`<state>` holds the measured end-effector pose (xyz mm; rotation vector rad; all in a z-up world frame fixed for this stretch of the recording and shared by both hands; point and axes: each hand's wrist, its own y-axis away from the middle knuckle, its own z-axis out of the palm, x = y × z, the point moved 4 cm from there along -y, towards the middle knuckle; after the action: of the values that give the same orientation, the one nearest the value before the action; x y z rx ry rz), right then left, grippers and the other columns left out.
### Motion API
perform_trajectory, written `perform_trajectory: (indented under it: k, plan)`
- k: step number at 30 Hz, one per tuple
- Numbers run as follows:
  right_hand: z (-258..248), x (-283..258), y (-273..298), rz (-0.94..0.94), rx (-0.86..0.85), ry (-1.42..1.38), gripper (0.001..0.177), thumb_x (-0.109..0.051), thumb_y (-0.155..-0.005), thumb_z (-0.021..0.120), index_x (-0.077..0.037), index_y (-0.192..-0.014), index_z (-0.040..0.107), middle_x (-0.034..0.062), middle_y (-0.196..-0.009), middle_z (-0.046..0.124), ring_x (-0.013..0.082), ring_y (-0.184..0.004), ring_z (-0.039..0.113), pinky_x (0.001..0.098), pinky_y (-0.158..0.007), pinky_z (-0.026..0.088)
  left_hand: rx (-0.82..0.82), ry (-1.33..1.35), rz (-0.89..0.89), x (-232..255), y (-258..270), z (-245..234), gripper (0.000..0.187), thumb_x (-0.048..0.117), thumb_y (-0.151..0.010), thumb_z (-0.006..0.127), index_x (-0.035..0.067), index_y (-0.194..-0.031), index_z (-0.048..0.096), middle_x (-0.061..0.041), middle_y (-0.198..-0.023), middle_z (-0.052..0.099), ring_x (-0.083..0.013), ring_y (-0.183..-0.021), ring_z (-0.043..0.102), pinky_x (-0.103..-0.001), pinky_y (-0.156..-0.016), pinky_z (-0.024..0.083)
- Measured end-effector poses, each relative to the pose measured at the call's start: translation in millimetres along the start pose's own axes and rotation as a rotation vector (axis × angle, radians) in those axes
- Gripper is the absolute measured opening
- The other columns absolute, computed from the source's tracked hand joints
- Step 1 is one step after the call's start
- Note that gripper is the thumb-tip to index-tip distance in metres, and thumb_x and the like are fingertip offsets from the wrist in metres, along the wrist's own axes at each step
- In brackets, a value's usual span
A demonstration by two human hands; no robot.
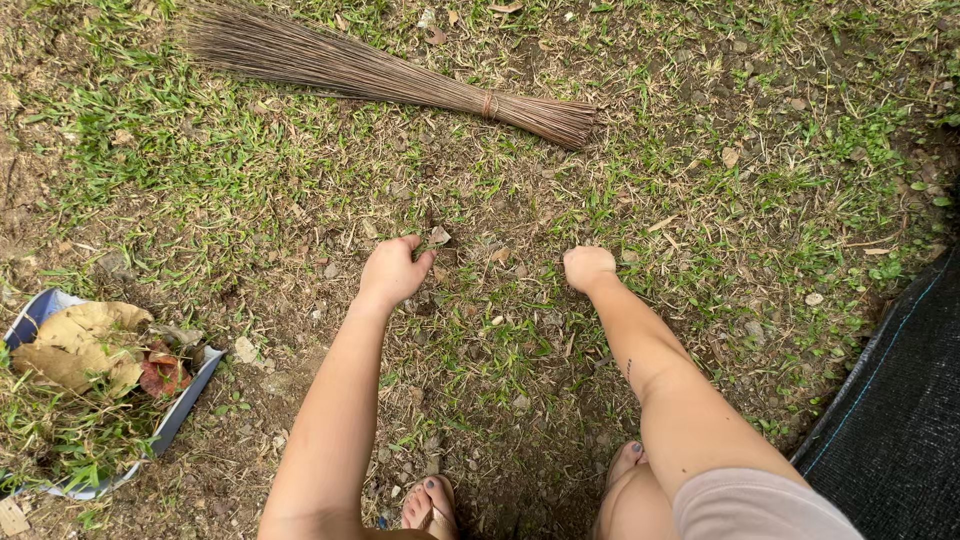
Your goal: The person picks weeds and small plants by hand from the ground, placing them into a small tray.
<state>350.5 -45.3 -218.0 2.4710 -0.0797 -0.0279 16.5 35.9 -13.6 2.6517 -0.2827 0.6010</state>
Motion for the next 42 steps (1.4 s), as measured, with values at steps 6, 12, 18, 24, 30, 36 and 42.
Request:
perform_trajectory:
  k: [6,12,18,24,30,36,42]
  plan:
    - [1.4,5.0,-1.1,-0.053,0.071,0.025,0.026,-0.010,-0.092,0.054,-0.009,-0.106,0.076,0.0125,-0.112,0.076,0.0295,-0.100,0.074,0.0439,-0.084,0.062,-0.062,-0.004,-0.056,1.5,-3.0,1.8,0.032,0.037,-0.094,0.065,0.006,-0.098,0.072,-0.019,-0.075,0.071,-0.0336,-0.077,0.073,-0.047,-0.081,0.057]
    - [-42.4,128.0,10.4,0.407,0.158,-0.180,0.026,-0.013,-0.097,0.054,-0.003,-0.102,0.077,0.0207,-0.100,0.079,0.0315,-0.084,0.079,0.0466,-0.074,0.064,-0.017,-0.006,0.003,-7.5,-11.7,15.5,0.036,0.037,-0.091,0.069,0.007,-0.111,0.073,-0.020,-0.087,0.074,-0.0346,-0.087,0.073,-0.047,-0.084,0.056]
    - [-55.8,164.0,-0.9,0.421,0.299,-0.266,0.032,-0.029,-0.102,0.052,-0.007,-0.106,0.075,0.0208,-0.106,0.076,0.0385,-0.097,0.073,0.0488,-0.085,0.059,-0.133,-0.054,-0.032,12.4,-9.4,36.4,0.037,0.039,-0.092,0.065,0.012,-0.117,0.074,-0.019,-0.093,0.075,-0.0342,-0.091,0.074,-0.046,-0.089,0.056]
    - [-82.8,143.8,-49.5,0.312,0.247,-0.235,0.034,-0.025,-0.104,0.045,-0.005,-0.124,0.064,0.0191,-0.095,0.076,0.0286,-0.081,0.077,0.0451,-0.066,0.065,-0.145,-0.062,-0.088,25.9,11.0,22.0,0.036,0.040,-0.098,0.062,0.007,-0.106,0.076,-0.019,-0.089,0.076,-0.0310,-0.085,0.076,-0.044,-0.088,0.058]
    - [-120.3,114.6,-52.2,0.280,-0.056,-0.066,0.079,-0.077,-0.098,0.041,-0.005,-0.124,0.063,0.0134,-0.099,0.075,0.0230,-0.089,0.075,0.0386,-0.076,0.063,-0.053,-0.055,-0.178,29.1,26.8,3.0,0.031,0.038,-0.093,0.066,0.008,-0.099,0.073,-0.016,-0.085,0.073,-0.0293,-0.078,0.074,-0.045,-0.081,0.057]
    - [-58.6,131.6,-110.1,-0.120,0.339,-0.121,0.043,-0.043,-0.099,0.047,-0.017,-0.130,0.064,0.0206,-0.111,0.070,0.0383,-0.089,0.073,0.0523,-0.073,0.060,-0.064,0.024,-0.211,57.9,28.6,22.1,0.026,0.034,-0.092,0.065,0.010,-0.091,0.073,-0.016,-0.071,0.071,-0.0302,-0.069,0.070,-0.045,-0.074,0.056]
    - [-57.2,145.4,-91.2,-0.035,0.240,-0.149,0.034,-0.028,-0.103,0.044,-0.008,-0.114,0.069,0.0169,-0.097,0.075,0.0333,-0.084,0.075,0.0472,-0.076,0.062,-0.083,0.075,-0.166,90.9,18.3,41.8,0.033,0.034,-0.093,0.066,0.004,-0.080,0.064,-0.015,-0.070,0.067,-0.0316,-0.065,0.067,-0.047,-0.070,0.055]
